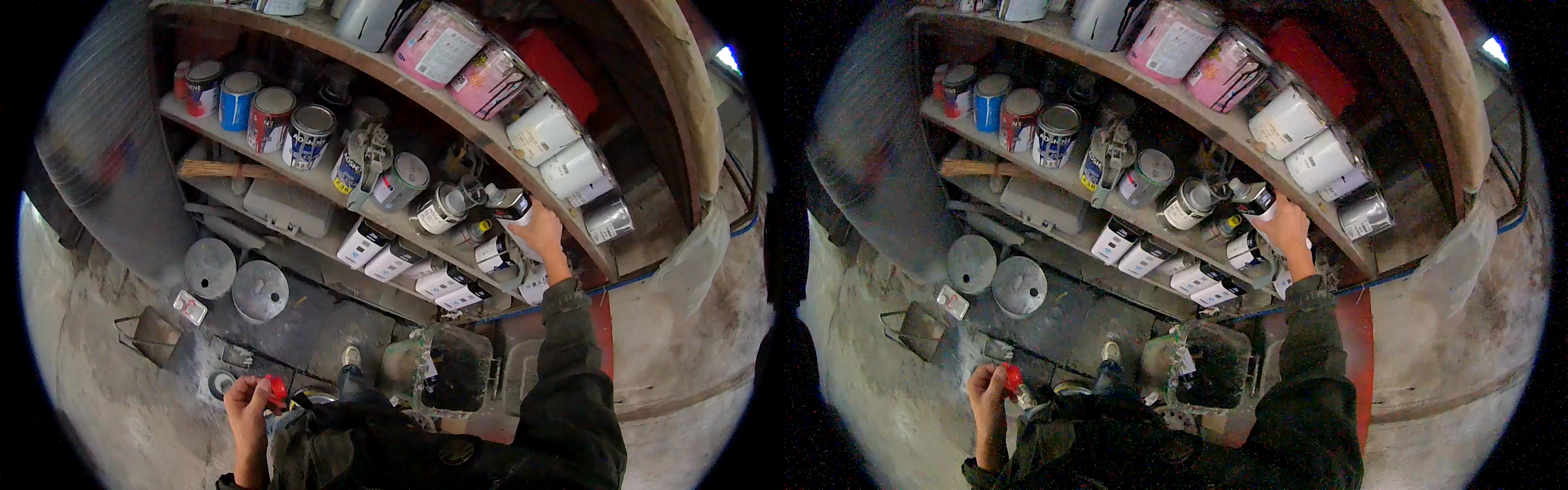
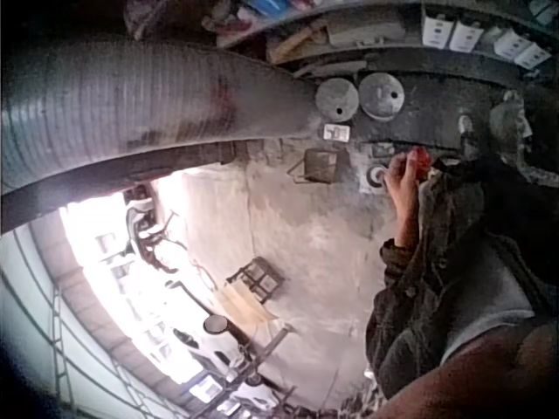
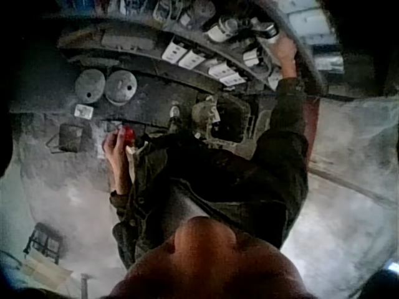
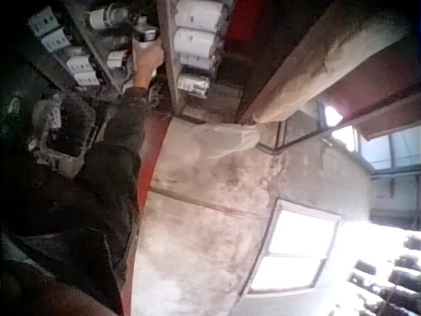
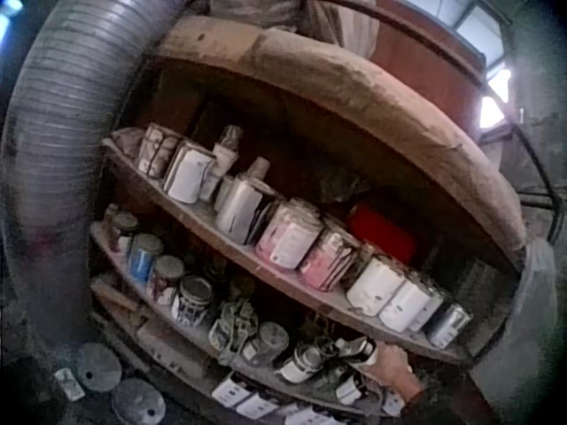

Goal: The person walks through a garage and retrieves a small container and a paint spray gun. They pour a liquid from a bottle into the container and then add paint from a can. The person uses a metal rod to stir the mixture thoroughly in the container.

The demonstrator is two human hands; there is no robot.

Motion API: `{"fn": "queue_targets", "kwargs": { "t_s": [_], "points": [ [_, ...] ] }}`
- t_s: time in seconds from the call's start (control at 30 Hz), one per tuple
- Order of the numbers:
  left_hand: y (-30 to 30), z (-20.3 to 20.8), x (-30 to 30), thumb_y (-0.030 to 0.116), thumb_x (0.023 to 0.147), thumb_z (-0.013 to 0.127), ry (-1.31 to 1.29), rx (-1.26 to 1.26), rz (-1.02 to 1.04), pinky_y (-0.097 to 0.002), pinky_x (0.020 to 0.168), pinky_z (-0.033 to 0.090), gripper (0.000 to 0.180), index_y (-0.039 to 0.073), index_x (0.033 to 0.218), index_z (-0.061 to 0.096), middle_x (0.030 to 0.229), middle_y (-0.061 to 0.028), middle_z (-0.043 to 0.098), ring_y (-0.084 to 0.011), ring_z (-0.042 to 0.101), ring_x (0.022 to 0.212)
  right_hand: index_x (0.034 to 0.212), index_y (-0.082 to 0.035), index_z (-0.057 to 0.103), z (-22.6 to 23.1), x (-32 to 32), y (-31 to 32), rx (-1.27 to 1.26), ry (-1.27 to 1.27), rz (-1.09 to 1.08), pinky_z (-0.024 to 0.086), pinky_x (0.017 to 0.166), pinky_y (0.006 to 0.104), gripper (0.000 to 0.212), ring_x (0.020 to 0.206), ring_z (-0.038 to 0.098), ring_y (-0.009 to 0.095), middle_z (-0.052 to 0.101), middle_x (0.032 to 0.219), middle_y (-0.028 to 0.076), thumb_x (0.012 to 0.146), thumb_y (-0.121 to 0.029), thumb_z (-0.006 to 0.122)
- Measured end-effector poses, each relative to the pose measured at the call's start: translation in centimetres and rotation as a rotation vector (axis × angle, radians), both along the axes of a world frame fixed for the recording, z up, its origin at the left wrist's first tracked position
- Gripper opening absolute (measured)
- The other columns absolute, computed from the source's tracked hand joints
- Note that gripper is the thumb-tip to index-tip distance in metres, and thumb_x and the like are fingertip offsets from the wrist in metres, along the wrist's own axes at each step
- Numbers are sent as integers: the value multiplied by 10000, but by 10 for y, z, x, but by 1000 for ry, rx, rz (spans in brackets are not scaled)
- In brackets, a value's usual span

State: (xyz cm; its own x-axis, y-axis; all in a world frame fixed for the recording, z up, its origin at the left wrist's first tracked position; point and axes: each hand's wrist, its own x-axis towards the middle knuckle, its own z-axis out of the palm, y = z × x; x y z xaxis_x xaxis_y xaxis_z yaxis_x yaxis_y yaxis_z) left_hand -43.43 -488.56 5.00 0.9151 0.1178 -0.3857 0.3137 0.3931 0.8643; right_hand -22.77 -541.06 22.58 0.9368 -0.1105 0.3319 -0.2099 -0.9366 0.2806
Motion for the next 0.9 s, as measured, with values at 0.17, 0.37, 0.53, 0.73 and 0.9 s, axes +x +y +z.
{"fn": "queue_targets", "kwargs": {
  "t_s": [0.17,0.37,0.53,0.73,0.9],
  "points": [
    [-1,-1,1,139,915,608,22,-16,4,-234,467,458,169,-14,847,582,659,-70,623,-142,608,517,1339,-52,468,1,2,11,15,28,-31,536,774,470,845,900,655,407,666,1035,236,649,-385,825],
    [-1,-1,2,145,913,618,26,-28,-7,-232,468,458,174,-14,853,583,665,-76,627,-143,610,523,1341,-37,464,0,2,9,9,23,-22,541,772,472,842,896,659,403,670,1025,236,651,-363,820],
    [-1,-2,2,146,912,617,22,-29,-4,-233,469,456,178,-17,848,586,680,-82,634,-142,609,527,1319,-45,487,-1,3,11,22,18,-24,542,771,472,817,900,659,403,666,1035,238,642,-359,819],
    [0,-6,4,151,912,613,18,-19,-25,-238,474,457,187,-13,827,585,691,-83,635,-143,608,535,1272,-66,528,-3,4,9,2,0,-35,532,790,478,757,911,656,397,672,1006,226,635,-359,816],
    [-2,-5,5,154,910,614,25,-28,-18,-240,478,459,189,-9,820,581,695,-81,635,-141,606,536,1253,-69,541,-4,4,6,-3,-6,-43,527,802,479,734,918,650,404,672,995,226,630,-347,813]
  ]
}}
